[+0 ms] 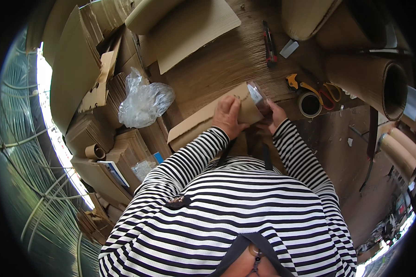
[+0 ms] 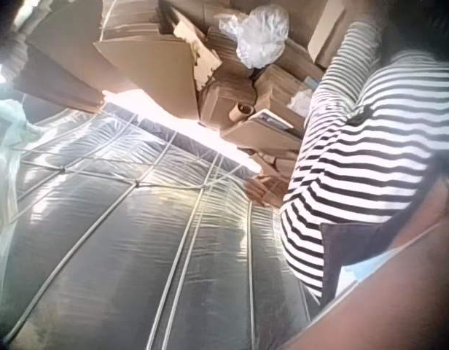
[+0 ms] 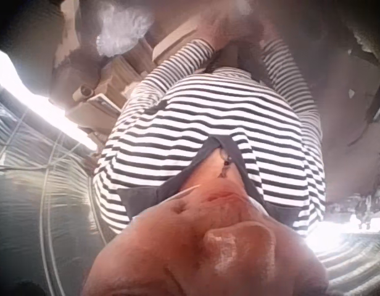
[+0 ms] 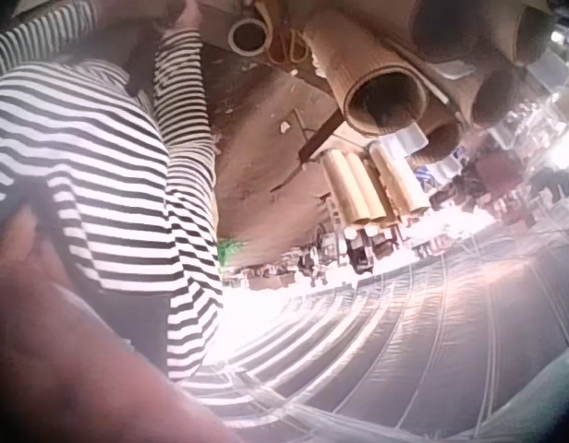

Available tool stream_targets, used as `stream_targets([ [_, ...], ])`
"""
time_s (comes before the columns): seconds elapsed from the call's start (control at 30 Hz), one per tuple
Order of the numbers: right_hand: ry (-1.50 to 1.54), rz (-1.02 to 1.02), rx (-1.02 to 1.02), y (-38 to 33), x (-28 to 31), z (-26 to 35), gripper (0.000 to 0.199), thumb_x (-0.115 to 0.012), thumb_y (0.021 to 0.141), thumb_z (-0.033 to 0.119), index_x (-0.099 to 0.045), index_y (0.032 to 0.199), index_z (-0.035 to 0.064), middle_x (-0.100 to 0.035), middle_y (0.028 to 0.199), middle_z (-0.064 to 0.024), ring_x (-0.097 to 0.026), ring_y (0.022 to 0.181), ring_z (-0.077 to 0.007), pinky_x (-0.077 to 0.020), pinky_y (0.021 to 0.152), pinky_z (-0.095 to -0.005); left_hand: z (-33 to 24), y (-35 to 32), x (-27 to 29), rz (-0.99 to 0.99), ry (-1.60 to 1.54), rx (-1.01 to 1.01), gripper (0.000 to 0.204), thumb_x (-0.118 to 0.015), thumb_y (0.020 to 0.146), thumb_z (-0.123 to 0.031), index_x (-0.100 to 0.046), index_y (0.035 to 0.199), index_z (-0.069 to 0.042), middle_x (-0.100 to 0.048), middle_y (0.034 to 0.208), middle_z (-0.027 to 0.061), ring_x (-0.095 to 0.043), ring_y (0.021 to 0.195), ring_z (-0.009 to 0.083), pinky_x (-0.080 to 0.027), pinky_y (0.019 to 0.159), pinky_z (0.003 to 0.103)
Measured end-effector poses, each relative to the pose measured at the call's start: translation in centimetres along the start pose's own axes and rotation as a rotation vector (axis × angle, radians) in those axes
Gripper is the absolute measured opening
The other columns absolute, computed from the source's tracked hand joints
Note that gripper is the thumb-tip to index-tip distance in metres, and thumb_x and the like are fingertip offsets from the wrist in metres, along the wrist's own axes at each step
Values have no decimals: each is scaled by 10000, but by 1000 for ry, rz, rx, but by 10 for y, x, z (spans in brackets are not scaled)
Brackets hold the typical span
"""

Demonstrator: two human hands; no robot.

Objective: The person rolls a flat cardboard sheet into a cylindrical tube and secures it with tape. They then place a potted plant inside the tube and continue to wrap and tape the cardboard around it to form a finished tube.

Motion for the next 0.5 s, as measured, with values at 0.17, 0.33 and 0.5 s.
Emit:
stream_targets([
  [0.17,-934,-327,734,23,59,25,404,-480,1059,324,-626,1339,72,-659,1279,-144,-626,1174,-310,-484,1024,-443,-40,-52,-32,-182,61,-196,863,-891,516,-230,-556,1301,-101,-500,1295,113,-497,1222,336,-460,986,500],
  [0.33,-1384,-264,980,3,-25,46,364,-494,1036,298,-658,1284,90,-667,1251,-181,-640,1134,-340,-495,986,-384,-39,-59,-39,-216,54,-183,718,-835,622,-225,-597,1289,-107,-499,1331,92,-484,1238,302,-439,1020,498],
  [0.5,-1283,-258,1049,11,-22,42,338,-479,1023,261,-694,1211,81,-717,1122,-173,-673,1061,-336,-510,948,-392,-40,-60,-41,-244,41,-128,683,-818,644,-206,-586,1280,-120,-498,1310,89,-480,1233,302,-443,1017,493],
])
Point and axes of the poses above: each hand's wrist, its own y-axis towards the middle knuckle, its own x-axis out of the back of the hand, z = x × y, the point moved 4 cm from there along y, towards the middle knuckle
